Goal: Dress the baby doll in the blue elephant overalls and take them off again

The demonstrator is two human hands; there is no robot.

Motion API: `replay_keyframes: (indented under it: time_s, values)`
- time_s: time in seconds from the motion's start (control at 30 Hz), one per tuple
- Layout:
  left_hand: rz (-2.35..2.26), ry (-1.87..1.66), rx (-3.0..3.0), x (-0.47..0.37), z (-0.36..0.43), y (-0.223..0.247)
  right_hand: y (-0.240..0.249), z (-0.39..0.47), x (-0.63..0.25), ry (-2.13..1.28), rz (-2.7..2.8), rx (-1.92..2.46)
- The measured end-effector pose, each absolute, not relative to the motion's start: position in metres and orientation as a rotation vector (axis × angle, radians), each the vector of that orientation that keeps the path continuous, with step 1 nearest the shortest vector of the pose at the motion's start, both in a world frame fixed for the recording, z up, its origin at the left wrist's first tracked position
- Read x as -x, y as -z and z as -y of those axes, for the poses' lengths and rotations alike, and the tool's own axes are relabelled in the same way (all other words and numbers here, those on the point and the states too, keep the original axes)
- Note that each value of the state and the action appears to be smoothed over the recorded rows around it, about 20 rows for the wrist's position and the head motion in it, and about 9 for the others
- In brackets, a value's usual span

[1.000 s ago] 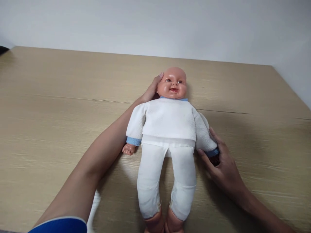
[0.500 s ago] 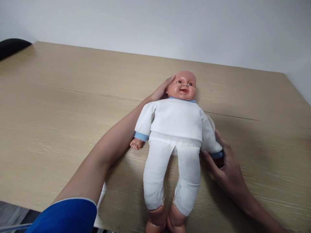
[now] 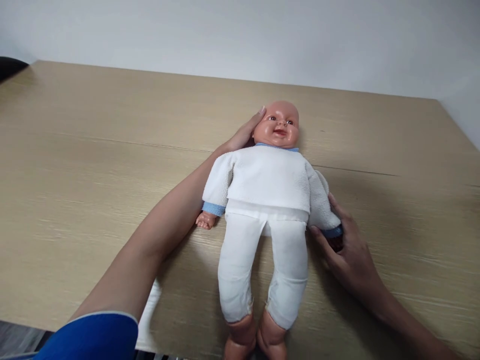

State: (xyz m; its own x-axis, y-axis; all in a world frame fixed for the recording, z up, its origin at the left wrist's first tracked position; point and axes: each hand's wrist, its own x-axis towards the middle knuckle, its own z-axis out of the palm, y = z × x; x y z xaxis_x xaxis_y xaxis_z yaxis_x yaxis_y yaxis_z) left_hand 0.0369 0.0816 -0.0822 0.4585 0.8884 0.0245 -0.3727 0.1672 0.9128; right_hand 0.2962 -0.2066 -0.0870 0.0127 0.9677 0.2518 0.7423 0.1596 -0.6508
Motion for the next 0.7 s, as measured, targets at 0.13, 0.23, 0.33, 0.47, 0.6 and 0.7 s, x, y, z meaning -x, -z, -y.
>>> replay_keyframes:
  time_s: [0.13,0.23,0.33,0.47,0.6,0.7]
  values:
    - [-0.628,-1.028,-1.03,-0.041,-0.085,0.086,0.086,0.205,-0.295,-0.408,1.783,1.634]
    - [-0.617,-1.01,-1.059,-0.038,-0.089,0.086,0.087,0.204,-0.295,-0.402,1.781,1.629]
    - [-0.604,-0.982,-1.108,-0.03,-0.097,0.082,0.087,0.203,-0.294,-0.402,1.788,1.624]
    - [-0.666,-1.031,-1.143,-0.021,-0.109,0.082,0.088,0.201,-0.291,-0.407,1.794,1.607]
    - [-0.786,-1.084,-1.326,-0.016,-0.115,0.083,0.09,0.198,-0.288,-0.403,1.767,1.607]
    - [-0.836,-1.079,-1.423,-0.015,-0.115,0.083,0.091,0.196,-0.289,-0.37,1.777,1.609]
